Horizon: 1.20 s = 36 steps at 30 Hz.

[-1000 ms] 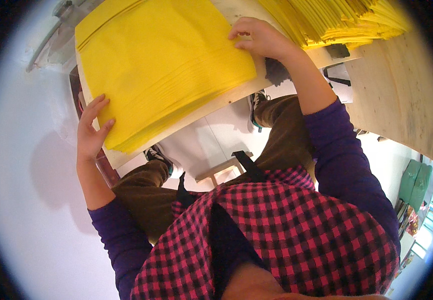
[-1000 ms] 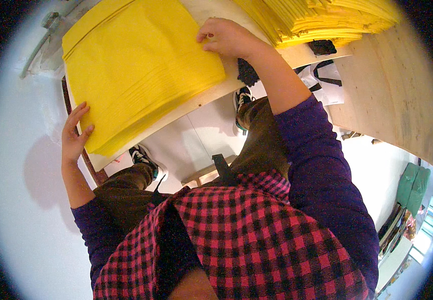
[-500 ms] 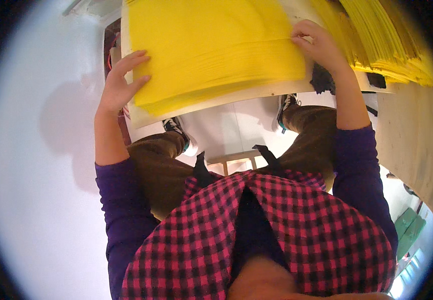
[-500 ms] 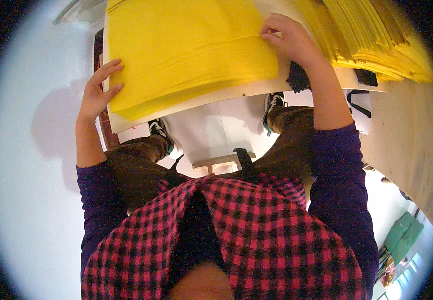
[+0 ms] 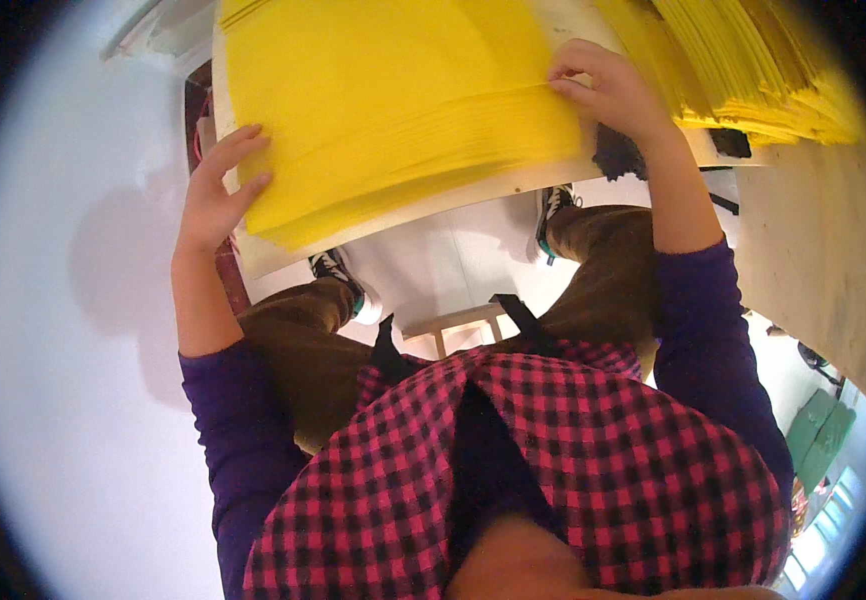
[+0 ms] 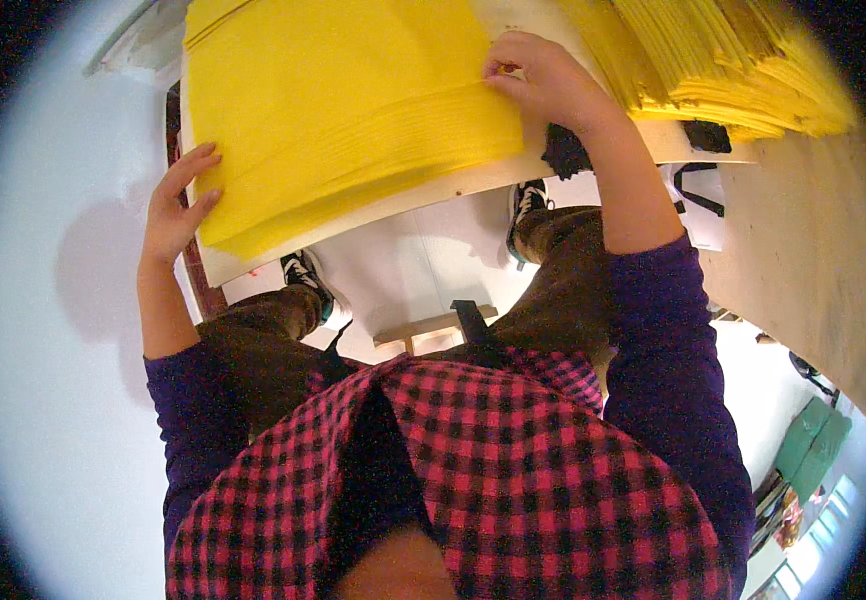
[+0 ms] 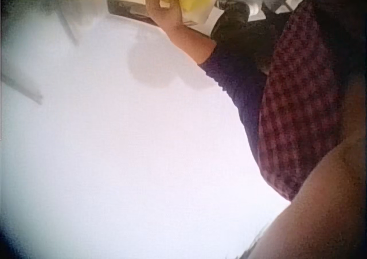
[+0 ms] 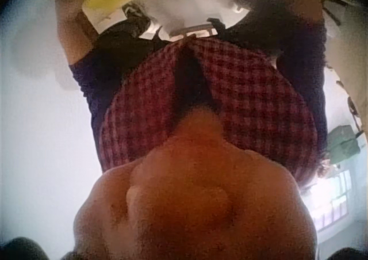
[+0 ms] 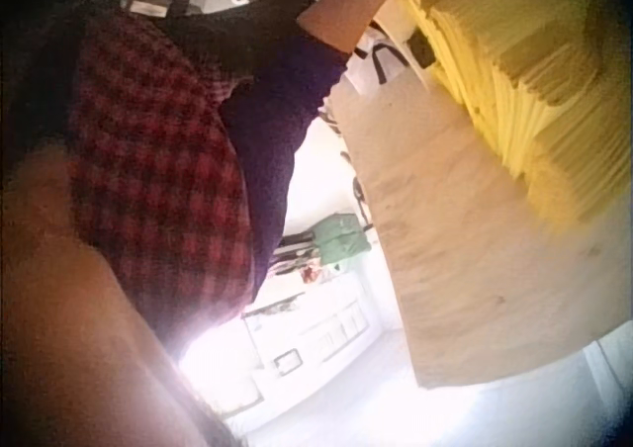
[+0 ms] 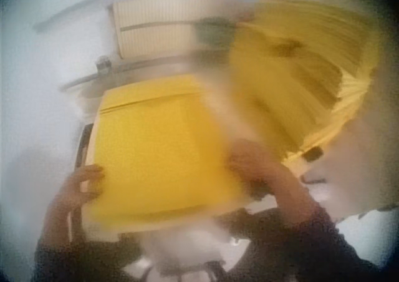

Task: The person folds yellow fabric pieces on a table, aligning edges and pressing folds flat. The folded pieces are stacked into a growing pile on the table.

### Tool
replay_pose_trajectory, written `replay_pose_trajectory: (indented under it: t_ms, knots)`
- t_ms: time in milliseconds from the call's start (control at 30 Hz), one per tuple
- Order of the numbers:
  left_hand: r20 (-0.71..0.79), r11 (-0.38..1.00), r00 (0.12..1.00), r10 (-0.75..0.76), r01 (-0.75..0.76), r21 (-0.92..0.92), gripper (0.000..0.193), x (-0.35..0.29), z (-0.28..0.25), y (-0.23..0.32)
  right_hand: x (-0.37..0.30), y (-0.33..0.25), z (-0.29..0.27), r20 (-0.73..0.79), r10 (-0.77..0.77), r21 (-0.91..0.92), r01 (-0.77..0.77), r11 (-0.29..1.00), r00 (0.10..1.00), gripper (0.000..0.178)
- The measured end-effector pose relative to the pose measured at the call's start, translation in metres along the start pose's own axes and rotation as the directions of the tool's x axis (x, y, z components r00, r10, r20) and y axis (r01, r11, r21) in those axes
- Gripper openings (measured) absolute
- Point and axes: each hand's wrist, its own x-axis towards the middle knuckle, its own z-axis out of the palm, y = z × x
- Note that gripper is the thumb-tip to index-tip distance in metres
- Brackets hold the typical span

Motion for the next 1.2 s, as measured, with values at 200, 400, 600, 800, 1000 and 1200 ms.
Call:
replay_pose_trajectory:
  t_ms: [200,400,600,800,1000,1200]
  knots:
    - [0.008,1.0,1.0,-0.001,0.001,0.015,0.045,0.0,0.001,0.001,0.003,0.003,0.001,-0.04,-0.021,-0.039,0.02,0.999,0.999,0.011]
    - [0.008,1.0,1.0,-0.006,0.006,0.001,0.045,0.0,0.002,-0.002,0.003,0.004,0.001,0.0,0.041,-0.027,-0.041,0.999,0.999,0.014]
    - [-0.002,1.0,1.0,0.008,-0.008,0.016,0.045,-0.002,0.001,-0.001,0.003,0.003,0.004,0.014,-0.003,-0.084,0.004,0.996,1.0,0.017]
    - [-0.004,1.0,1.0,0.001,-0.001,0.018,0.045,-0.002,0.002,-0.001,0.004,0.004,0.008,0.033,-0.106,-0.16,0.11,0.981,0.994,0.018]
    - [-0.001,0.998,0.999,0.047,-0.046,0.037,0.043,-0.002,0.0,-0.002,0.006,0.002,0.011,0.034,-0.105,-0.132,0.109,0.985,0.994,0.014]
    - [-0.042,0.999,0.999,-0.032,0.03,-0.043,0.041,-0.005,-0.004,-0.001,0.006,0.002,0.014,0.025,-0.098,-0.137,0.101,0.985,0.995,0.013]
